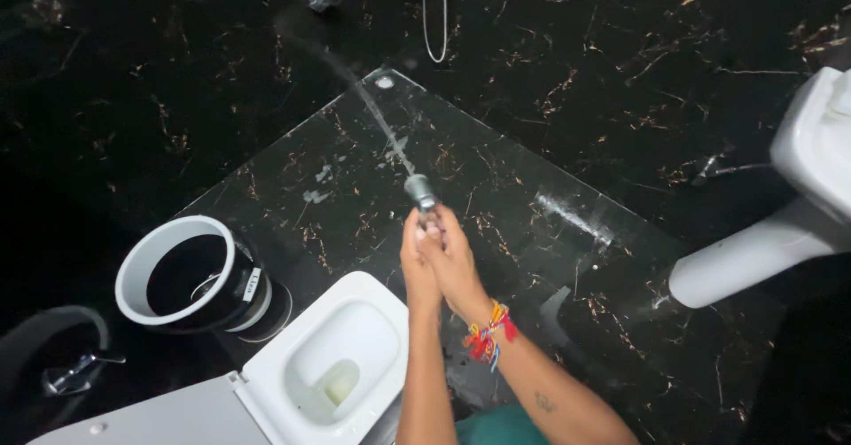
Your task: The person holds a handheld bidet sprayer by hand, presses its trigger to release water, and manipulates the nozzle and hose over a bathroom floor.
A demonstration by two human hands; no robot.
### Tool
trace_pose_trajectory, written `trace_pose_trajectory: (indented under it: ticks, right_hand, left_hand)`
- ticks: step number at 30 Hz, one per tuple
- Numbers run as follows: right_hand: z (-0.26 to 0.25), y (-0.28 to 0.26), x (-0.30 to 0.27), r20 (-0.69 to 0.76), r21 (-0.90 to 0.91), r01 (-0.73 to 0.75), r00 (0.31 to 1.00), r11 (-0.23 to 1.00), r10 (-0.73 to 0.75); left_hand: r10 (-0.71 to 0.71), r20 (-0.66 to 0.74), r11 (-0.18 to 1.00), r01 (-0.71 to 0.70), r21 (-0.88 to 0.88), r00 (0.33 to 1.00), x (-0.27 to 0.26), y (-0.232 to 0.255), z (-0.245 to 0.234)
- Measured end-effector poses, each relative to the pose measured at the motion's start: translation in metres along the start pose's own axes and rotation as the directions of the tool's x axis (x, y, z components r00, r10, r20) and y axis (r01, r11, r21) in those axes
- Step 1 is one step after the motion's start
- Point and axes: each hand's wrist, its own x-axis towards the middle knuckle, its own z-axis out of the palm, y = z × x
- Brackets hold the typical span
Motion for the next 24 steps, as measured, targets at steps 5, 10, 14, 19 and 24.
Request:
trace_pose_trajectory:
  ticks: [5,10,14,19,24]
  right_hand:
    - [0.017,-0.01,-0.007,0.027,-0.055,0.102,0.995,0.993,-0.101]
    - [0.028,-0.014,-0.007,0.028,-0.083,0.141,0.99,0.987,-0.139]
    - [0.038,-0.012,-0.01,-0.024,-0.064,0.073,0.997,0.995,-0.075]
    - [0.046,-0.012,-0.012,-0.031,-0.122,0.002,1.0,0.993,-0.006]
    - [0.045,-0.005,-0.009,0.064,-0.073,0.06,0.996,0.996,-0.056]
  left_hand:
    - [0.005,0.024,1.0,-0.006,0.021,1.0,0.0,0.017,-0.016]
    - [0.004,0.005,0.999,-0.004,0.049,1.0,0.003,0.028,-0.022]
    - [-0.049,0.045,0.999,0.05,-0.02,0.998,0.005,0.024,-0.03]
    - [-0.049,0.007,0.997,0.049,-0.052,0.999,0.004,0.022,-0.037]
    - [-0.078,-0.028,0.985,0.073,-0.158,0.997,0.001,0.021,-0.04]
